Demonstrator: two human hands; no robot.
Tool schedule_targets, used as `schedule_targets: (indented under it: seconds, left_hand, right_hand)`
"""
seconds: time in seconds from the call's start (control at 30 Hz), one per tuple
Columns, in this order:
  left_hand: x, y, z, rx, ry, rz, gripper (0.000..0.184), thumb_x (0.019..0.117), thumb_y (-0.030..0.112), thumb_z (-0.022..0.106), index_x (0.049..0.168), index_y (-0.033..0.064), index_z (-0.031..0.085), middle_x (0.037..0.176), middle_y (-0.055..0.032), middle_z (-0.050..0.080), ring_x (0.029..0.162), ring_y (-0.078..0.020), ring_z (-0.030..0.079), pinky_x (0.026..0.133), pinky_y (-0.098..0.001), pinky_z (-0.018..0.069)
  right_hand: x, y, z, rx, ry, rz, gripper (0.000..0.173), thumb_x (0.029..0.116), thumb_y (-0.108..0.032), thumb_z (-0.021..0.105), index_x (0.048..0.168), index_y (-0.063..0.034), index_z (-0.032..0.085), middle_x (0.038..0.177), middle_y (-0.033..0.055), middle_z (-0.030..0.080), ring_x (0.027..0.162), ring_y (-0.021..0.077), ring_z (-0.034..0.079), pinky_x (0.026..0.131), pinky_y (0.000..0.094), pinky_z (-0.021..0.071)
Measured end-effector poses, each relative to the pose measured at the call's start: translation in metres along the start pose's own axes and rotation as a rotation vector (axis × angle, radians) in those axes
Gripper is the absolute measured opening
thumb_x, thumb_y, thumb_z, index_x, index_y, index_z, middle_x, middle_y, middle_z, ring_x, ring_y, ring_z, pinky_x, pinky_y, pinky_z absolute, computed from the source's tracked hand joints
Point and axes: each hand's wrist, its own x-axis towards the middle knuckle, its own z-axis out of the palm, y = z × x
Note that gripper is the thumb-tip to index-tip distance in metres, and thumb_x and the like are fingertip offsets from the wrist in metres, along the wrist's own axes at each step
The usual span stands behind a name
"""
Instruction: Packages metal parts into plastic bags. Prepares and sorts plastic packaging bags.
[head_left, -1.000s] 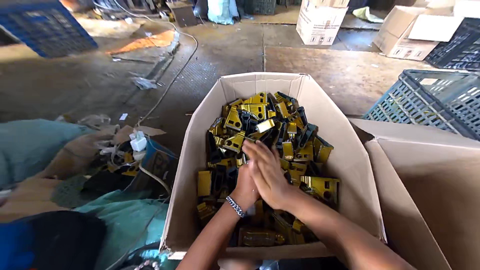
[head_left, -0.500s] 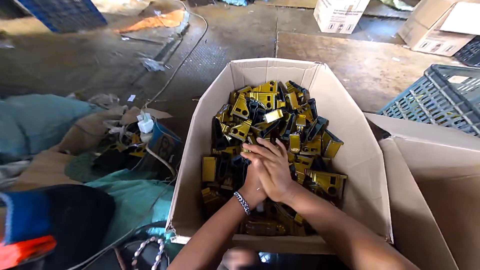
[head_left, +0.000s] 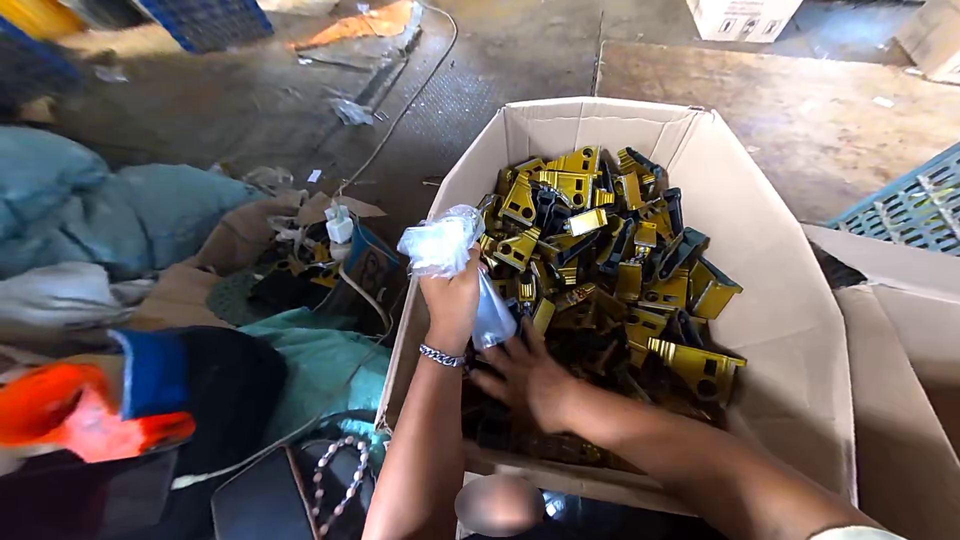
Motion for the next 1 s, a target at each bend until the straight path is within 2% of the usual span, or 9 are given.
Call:
schedule_targets:
  seconds: [0.1,0.2,0.3,0.43,0.5,0.63,0.73,0.8,1.0]
  left_hand:
    - [-0.003,0.0,0.002,0.137,0.005,0.067,0.04,0.0961,0.005,0.065,0.134,-0.0015,0.053,0.115,-0.0105,0.065,0.102,-0.0101,0.064,0.091,-0.0311,0.0546]
    - [0.0,-0.001,0.002,0.162,-0.067,-0.007,0.034,0.0971,0.008,0.064,0.13,0.0011,0.055,0.106,-0.008,0.065,0.09,-0.0089,0.063,0.082,-0.0298,0.0549]
    - [-0.003,0.004,0.007,0.008,-0.225,-0.203,0.028,0.1011,0.014,0.06,0.127,0.0037,0.058,0.103,-0.0046,0.069,0.086,-0.01,0.067,0.078,-0.0316,0.0584]
    - [-0.013,0.006,0.019,0.069,-0.41,-0.169,0.031,0.0916,0.001,0.071,0.122,-0.003,0.062,0.1,-0.0069,0.07,0.085,-0.008,0.068,0.079,-0.0273,0.0589]
    - [-0.02,0.013,0.024,0.08,-0.397,-0.206,0.039,0.0874,0.004,0.077,0.123,-0.0015,0.062,0.103,-0.0061,0.071,0.091,-0.0068,0.068,0.084,-0.0272,0.0585]
    - [-0.039,0.004,0.035,0.051,-0.54,-0.104,0.056,0.0797,0.007,0.083,0.127,-0.0084,0.058,0.112,-0.01,0.069,0.104,-0.0057,0.065,0.095,-0.0258,0.0549]
    - [-0.054,0.008,0.042,-0.044,-0.69,-0.128,0.059,0.0771,0.003,0.083,0.127,-0.0111,0.055,0.113,-0.0084,0.069,0.106,-0.0048,0.066,0.098,-0.0229,0.0543]
    - [-0.052,0.015,0.04,-0.129,-0.751,-0.246,0.07,0.0719,0.002,0.088,0.131,-0.0088,0.052,0.117,-0.0073,0.069,0.111,-0.0082,0.066,0.101,-0.0264,0.0547]
    - [-0.037,0.035,0.045,-0.026,-0.791,-0.679,0.012,0.101,0.017,0.064,0.11,0.0092,0.06,0.074,0.0049,0.058,0.052,-0.0015,0.047,0.049,-0.0178,0.0426]
  right_hand:
    - [0.029,-0.015,-0.017,-0.004,-0.468,0.039,0.055,0.0885,-0.019,0.077,0.141,-0.0127,0.063,0.171,0.0146,0.014,0.151,0.0576,0.006,0.109,0.0829,-0.0076]
    - [0.019,0.004,-0.022,0.151,-0.544,0.203,0.052,0.0994,-0.026,0.065,0.15,-0.0179,0.054,0.17,0.0106,0.02,0.151,0.0574,0.008,0.108,0.0858,0.0023]
    - [-0.022,0.03,-0.025,0.238,-0.366,0.283,0.053,0.1004,-0.025,0.062,0.152,-0.0291,0.05,0.169,0.0076,0.025,0.152,0.0529,0.012,0.106,0.0845,0.0175]
    - [-0.073,0.063,-0.053,0.182,-0.176,0.411,0.051,0.0932,-0.027,0.071,0.142,-0.0178,0.061,0.157,0.0199,0.042,0.138,0.0527,0.041,0.106,0.0755,0.0329]
    - [-0.094,0.08,-0.07,0.286,-0.021,0.596,0.05,0.0921,-0.03,0.075,0.137,-0.01,0.064,0.154,0.025,0.043,0.139,0.053,0.038,0.108,0.0737,0.0308]
    - [-0.094,0.058,-0.083,0.845,0.505,0.554,0.063,0.0939,-0.036,0.072,0.145,-0.0034,0.054,0.147,0.0189,0.052,0.13,0.027,0.056,0.107,0.0431,0.0488]
    - [-0.085,0.054,-0.073,0.98,0.666,0.426,0.028,0.0981,-0.015,0.066,0.118,0.0043,0.067,0.108,0.0129,0.07,0.093,0.013,0.07,0.085,0.0307,0.0595]
    - [-0.093,0.066,-0.074,1.074,0.653,0.44,0.024,0.1,-0.013,0.063,0.117,0.0041,0.064,0.106,0.0098,0.068,0.093,0.0107,0.067,0.087,0.0286,0.0575]
    - [-0.089,0.056,-0.075,1.047,0.596,0.604,0.03,0.108,-0.024,0.052,0.093,-0.0002,0.062,0.074,0.0003,0.056,0.055,0.0041,0.052,0.056,0.0211,0.0489]
